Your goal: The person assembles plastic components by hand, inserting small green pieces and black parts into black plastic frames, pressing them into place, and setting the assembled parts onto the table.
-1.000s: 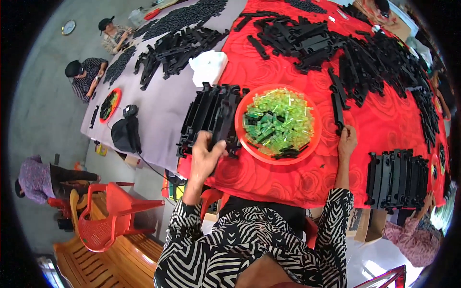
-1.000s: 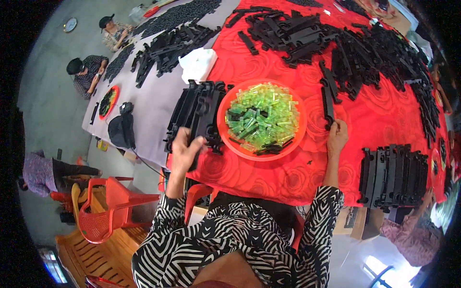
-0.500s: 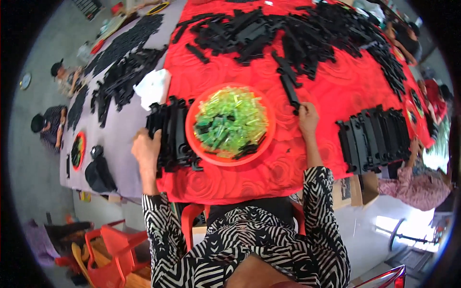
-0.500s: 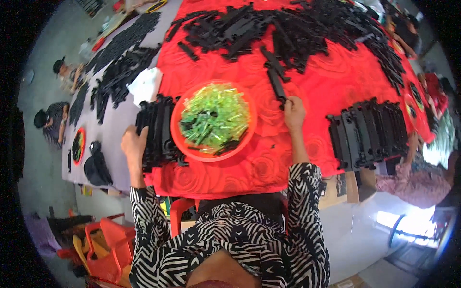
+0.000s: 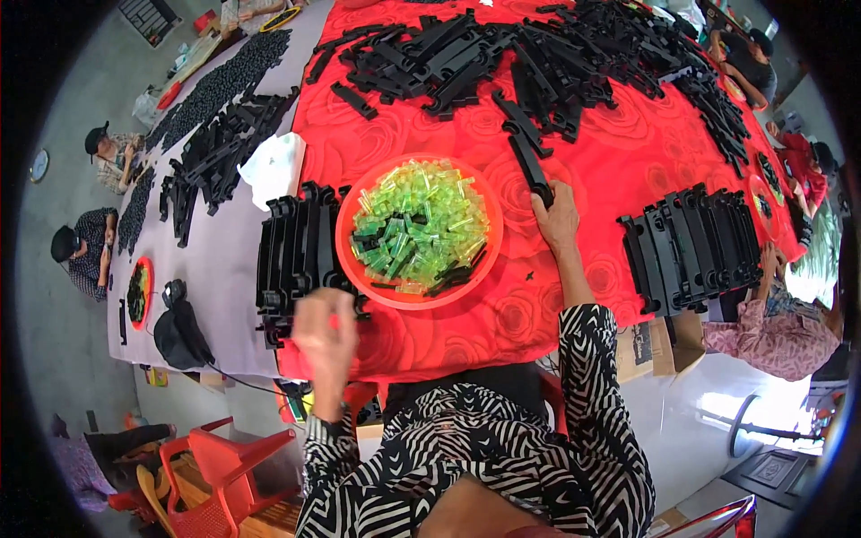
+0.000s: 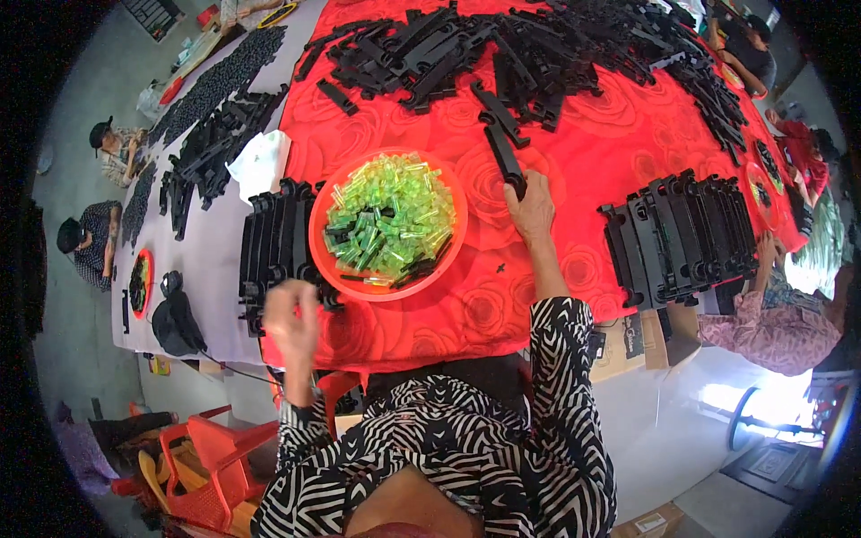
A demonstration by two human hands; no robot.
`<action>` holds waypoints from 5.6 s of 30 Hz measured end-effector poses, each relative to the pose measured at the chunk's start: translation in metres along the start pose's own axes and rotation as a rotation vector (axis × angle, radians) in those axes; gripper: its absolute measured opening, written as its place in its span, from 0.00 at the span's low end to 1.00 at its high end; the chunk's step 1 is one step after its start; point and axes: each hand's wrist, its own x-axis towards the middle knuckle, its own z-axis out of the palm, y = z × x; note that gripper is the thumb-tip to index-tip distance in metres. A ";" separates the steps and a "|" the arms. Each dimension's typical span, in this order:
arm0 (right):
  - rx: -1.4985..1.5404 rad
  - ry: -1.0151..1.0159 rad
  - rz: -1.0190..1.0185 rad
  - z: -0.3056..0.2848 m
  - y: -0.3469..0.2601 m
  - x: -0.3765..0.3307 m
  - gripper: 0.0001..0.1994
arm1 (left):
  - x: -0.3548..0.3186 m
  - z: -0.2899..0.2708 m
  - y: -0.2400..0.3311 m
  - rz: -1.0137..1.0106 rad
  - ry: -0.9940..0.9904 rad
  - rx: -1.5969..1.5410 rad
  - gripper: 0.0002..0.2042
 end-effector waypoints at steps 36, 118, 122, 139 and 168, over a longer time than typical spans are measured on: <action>0.876 -0.961 0.229 -0.067 -0.115 -0.138 0.09 | -0.107 0.052 0.026 -1.115 -0.354 -1.641 0.11; 0.587 -0.317 -0.173 -0.065 -0.210 -0.188 0.04 | -0.115 0.015 0.041 -0.993 -0.621 -1.854 0.14; 0.445 -0.306 -0.259 -0.066 -0.204 -0.189 0.03 | -0.123 0.026 0.033 -0.936 -0.625 -1.779 0.16; 0.424 -0.217 -0.260 -0.065 -0.196 -0.189 0.03 | -0.124 0.032 0.030 -0.832 -0.634 -1.890 0.17; 0.029 -0.099 -0.582 -0.076 -0.194 -0.199 0.11 | -0.127 0.036 0.026 -0.807 -0.602 -1.844 0.13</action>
